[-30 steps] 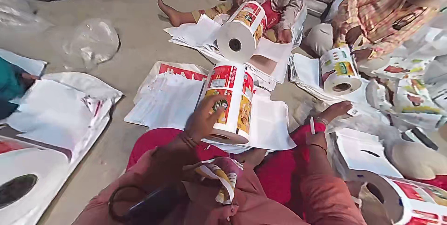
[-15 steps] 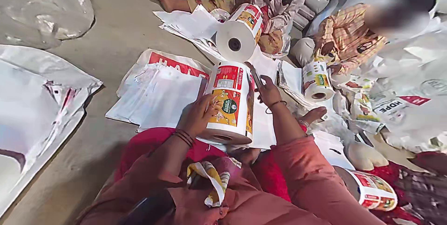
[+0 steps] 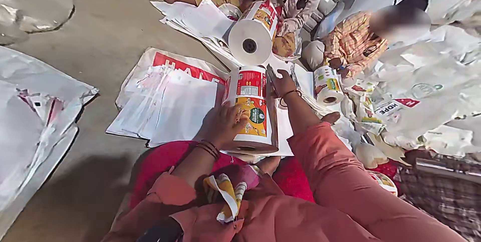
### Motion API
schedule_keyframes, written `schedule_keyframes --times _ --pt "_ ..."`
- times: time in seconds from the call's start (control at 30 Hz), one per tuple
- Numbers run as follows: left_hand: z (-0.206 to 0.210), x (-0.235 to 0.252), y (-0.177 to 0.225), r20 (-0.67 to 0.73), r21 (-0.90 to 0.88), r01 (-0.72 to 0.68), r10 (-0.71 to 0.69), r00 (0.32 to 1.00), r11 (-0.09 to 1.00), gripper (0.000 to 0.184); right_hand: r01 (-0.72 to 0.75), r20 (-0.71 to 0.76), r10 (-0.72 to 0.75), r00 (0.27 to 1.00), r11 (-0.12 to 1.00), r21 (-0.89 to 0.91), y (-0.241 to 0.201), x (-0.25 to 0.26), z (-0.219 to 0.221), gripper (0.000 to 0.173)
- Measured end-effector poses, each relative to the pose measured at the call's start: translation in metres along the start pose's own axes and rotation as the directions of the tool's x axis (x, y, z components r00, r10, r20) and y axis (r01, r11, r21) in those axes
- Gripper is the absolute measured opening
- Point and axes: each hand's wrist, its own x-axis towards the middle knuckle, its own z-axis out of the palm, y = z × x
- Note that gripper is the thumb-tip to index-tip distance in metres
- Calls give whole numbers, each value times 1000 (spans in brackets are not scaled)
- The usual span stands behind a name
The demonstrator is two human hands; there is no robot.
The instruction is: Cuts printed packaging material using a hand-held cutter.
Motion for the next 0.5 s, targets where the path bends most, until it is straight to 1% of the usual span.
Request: schedule_keyframes --times 0.03,0.1,0.17,0.23,0.33,0.43,0.5 --pt "3 0 -2 36 54 -33 31 999 998 81 12 24 -11 1000 999 -35 -4 -1 0 49" --pt "4 1 -3 116 119 -44 30 993 992 106 27 43 -23 999 994 -103 -13 -3 1 48" --pt "2 0 -1 165 134 -42 19 986 990 121 47 59 -37 998 983 -178 -17 -1 1 45" --pt "1 -2 -2 185 131 -54 30 982 990 128 59 63 -46 997 973 -222 -19 1 3 45" --pt "-1 -3 -2 205 140 -74 44 978 987 137 38 56 -24 998 962 -270 -25 -2 4 45" --pt "-2 -4 1 217 141 -63 31 976 988 138 71 93 -35 995 906 -417 -36 -12 4 49" --pt "0 -4 3 214 157 -50 15 977 986 139 76 106 -28 994 876 -476 -40 -13 5 53"
